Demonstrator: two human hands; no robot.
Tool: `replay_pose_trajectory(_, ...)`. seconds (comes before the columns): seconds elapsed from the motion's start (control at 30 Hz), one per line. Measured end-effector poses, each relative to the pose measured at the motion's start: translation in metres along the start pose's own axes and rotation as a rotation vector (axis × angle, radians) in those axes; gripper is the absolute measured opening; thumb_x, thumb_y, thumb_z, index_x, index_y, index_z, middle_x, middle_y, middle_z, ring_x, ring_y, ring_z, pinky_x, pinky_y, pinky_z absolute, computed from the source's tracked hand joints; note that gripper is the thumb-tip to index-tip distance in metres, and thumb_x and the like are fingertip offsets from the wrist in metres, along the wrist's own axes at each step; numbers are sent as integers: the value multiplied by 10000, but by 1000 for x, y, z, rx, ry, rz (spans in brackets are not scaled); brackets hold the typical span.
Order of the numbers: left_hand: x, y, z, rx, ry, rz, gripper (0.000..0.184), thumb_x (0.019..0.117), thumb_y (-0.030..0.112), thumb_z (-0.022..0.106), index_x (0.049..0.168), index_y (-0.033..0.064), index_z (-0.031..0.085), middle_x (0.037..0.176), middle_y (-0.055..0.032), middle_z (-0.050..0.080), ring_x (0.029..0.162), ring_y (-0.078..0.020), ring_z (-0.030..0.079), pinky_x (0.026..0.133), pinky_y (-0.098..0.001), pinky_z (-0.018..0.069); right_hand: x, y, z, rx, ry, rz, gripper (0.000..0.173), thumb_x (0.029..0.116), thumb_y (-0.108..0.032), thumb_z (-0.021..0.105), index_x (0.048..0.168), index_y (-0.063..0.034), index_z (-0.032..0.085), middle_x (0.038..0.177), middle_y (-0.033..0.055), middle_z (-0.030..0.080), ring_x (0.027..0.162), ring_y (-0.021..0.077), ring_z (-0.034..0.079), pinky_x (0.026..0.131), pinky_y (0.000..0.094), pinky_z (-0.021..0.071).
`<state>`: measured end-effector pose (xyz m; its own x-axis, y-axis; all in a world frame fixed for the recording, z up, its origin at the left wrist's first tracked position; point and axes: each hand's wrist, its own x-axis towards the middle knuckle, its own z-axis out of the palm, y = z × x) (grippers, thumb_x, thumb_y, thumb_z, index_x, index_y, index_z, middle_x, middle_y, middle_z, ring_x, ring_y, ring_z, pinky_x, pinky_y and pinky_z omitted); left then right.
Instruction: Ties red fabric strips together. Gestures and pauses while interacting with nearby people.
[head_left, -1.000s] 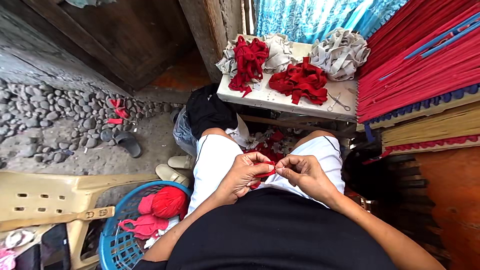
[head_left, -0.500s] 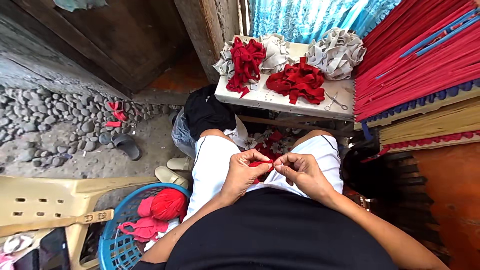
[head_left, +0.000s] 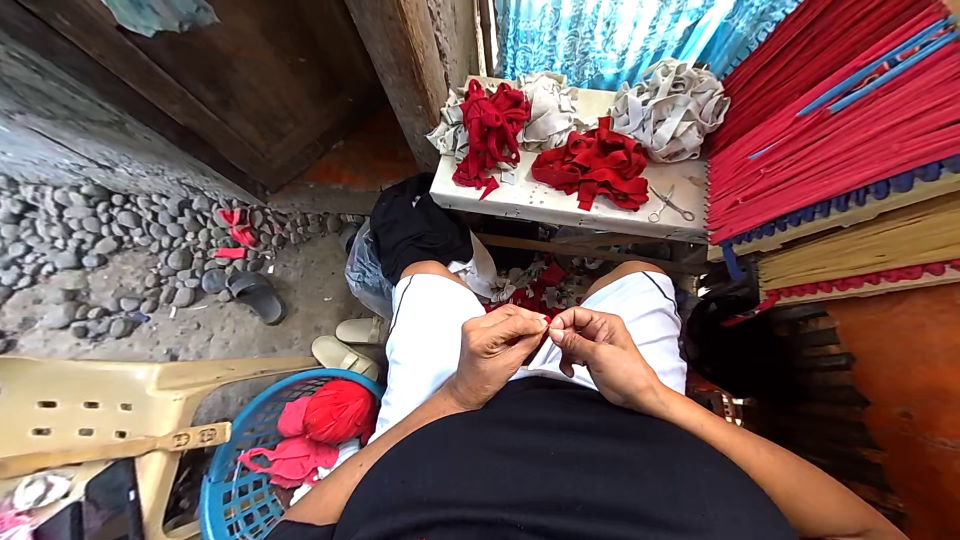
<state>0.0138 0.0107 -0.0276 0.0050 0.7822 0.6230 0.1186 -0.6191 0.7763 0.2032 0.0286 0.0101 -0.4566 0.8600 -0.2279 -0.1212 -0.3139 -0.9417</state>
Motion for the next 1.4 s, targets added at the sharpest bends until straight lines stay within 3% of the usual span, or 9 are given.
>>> replay_pose_trajectory(0.33,-1,-3,-5,65,-93,62,58,884,-47,725,920,-36,768,958,-123,759,924,-156,739,848,-313,627,0,7,-1,51,17,-10,104,982,18,590,896,-13,640,719,22,637,590,84,599,585,251,541)
replay_pose_trajectory(0.53,0,-4,-6,69,-193,14,81,920,-26,694,956,-34,767,994,-110,760,942,-136,734,867,-300,619,1,10,-3,72,38,6,102,977,26,591,893,-8,636,714,35,634,582,87,589,583,251,533)
replay_pose_trajectory(0.73,1,5,-1,17,-52,-193,137,885,22,754,1016,-20,745,945,-64,745,834,-99,711,775,-269,621,2,5,-4,84,11,-10,87,978,40,591,937,14,664,791,68,677,650,129,647,665,314,594)
replay_pose_trajectory(0.93,-5,-1,2,65,-38,-141,98,842,11,758,934,-22,764,858,-50,709,777,-67,669,719,-220,592,3,6,-1,111,12,-1,106,920,114,620,933,11,597,782,93,672,658,177,676,686,360,616)
replay_pose_trajectory(1.03,-8,-3,4,54,-37,-156,95,829,11,749,917,-22,761,837,-45,710,760,-54,667,707,-207,587,3,5,-1,114,3,-25,242,896,125,648,1085,0,561,760,97,647,633,199,673,673,384,624)
replay_pose_trajectory(1.13,-4,0,2,49,21,-227,103,813,-2,761,916,-7,761,835,-30,708,750,-60,668,698,-215,591,4,1,-3,20,-16,-36,307,936,51,644,1227,-3,563,735,68,624,589,160,639,601,330,601)
replay_pose_trajectory(1.27,-3,3,-1,30,49,-277,116,809,-12,765,924,4,768,829,-24,711,747,-69,673,697,-228,597,6,1,-14,-249,-2,-97,260,968,-55,645,1227,-33,651,778,23,623,586,85,549,545,233,485)
replay_pose_trajectory(1.4,-5,3,-1,9,26,-260,115,811,-6,770,925,6,770,826,-22,707,742,-66,663,697,-227,589,10,0,-21,-468,-22,-174,250,945,-113,705,1190,-69,724,873,18,632,630,56,536,576,208,472)
